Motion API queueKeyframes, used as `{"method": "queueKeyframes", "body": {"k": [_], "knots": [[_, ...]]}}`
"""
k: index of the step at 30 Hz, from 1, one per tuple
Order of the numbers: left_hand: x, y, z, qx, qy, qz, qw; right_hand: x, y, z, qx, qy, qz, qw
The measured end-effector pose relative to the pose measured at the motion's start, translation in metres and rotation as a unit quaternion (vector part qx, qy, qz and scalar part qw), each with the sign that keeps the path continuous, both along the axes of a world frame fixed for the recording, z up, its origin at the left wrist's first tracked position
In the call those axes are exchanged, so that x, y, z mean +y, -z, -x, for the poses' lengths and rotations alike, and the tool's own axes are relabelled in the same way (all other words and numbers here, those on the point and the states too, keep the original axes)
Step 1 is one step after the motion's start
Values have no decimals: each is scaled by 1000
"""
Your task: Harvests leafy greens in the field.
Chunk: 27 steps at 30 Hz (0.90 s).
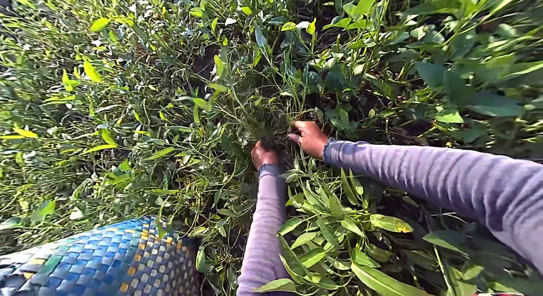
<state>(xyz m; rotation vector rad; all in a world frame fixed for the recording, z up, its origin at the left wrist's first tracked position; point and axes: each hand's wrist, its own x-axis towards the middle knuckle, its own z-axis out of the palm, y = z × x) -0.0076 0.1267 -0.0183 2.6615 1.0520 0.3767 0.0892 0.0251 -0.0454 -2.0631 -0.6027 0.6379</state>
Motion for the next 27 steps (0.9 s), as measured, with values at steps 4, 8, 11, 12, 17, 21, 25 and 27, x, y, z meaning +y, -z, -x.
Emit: {"method": "queueKeyframes", "body": {"k": [4,8,11,12,17,21,25,27], "knots": [[62,19,9,30,-149,231,961,-7,-2,-4,-30,23,0,999],[84,11,26,-86,-197,298,930,-6,2,-5,-69,-21,-13,997],[78,11,18,-144,-119,340,922,11,5,-3,-73,-83,27,994],[73,9,13,-124,-99,332,930,19,9,-2,-74,-97,49,991],[54,6,-18,111,-53,203,972,58,-2,-2,-23,-89,132,987],[56,18,-34,193,-33,175,965,62,-9,-11,21,-69,153,986],[58,20,-35,174,-24,179,968,49,1,-14,22,-64,124,990],[60,23,-29,138,-24,198,970,46,1,-13,33,-59,119,991]]}}
